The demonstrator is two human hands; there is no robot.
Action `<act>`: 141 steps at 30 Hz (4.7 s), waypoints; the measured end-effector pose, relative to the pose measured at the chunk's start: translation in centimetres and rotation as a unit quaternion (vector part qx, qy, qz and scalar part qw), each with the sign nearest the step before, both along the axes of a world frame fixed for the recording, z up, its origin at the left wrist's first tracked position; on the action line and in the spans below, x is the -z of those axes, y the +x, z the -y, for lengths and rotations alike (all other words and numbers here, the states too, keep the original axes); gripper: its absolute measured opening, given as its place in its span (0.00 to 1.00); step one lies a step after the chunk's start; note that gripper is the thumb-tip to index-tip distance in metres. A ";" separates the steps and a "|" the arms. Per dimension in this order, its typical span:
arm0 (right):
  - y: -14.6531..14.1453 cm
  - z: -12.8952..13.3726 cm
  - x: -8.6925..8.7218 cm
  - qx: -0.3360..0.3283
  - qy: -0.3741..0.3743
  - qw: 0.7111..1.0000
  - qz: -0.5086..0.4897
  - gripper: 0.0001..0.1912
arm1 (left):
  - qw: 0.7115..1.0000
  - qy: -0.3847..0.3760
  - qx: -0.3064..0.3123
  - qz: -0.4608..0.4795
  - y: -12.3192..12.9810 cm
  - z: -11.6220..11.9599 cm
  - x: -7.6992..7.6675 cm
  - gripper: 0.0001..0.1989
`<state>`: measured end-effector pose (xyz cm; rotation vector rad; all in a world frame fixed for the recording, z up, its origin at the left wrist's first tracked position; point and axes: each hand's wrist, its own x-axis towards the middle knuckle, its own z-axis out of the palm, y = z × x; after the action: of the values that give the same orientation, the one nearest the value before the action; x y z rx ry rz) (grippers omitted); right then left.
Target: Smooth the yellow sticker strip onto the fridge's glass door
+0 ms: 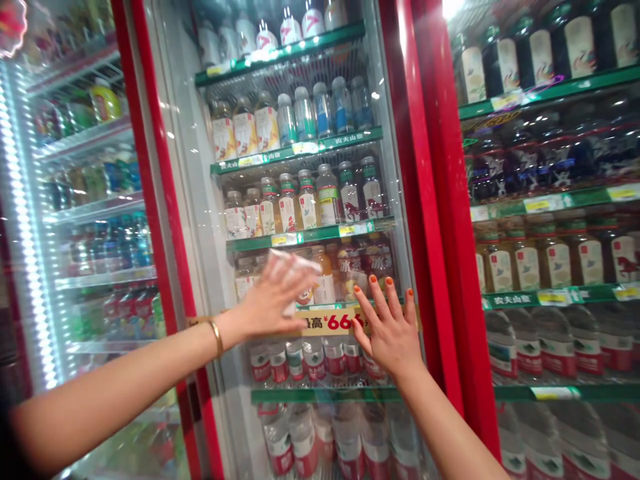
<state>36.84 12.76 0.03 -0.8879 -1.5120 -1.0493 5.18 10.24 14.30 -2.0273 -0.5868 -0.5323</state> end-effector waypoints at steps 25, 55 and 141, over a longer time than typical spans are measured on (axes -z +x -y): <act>-0.3 -0.2 0.3 0.023 -0.007 0.999 -0.042 0.55 | 0.991 0.012 -0.005 0.136 6.7 -2.1 -16.8 0.49; 0.5 -0.1 0.2 0.027 0.041 0.999 0.000 0.60 | 0.995 0.054 0.046 0.073 12.5 -3.4 -14.0 0.43; -9.3 1.1 4.5 -0.015 -0.003 1.000 0.022 0.45 | 0.871 0.021 -0.223 0.437 -5.8 2.0 29.2 0.47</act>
<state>27.51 11.62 -4.47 -0.8491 -1.5613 -1.0503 -0.65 8.19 -14.93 -1.4427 -1.5172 -1.1593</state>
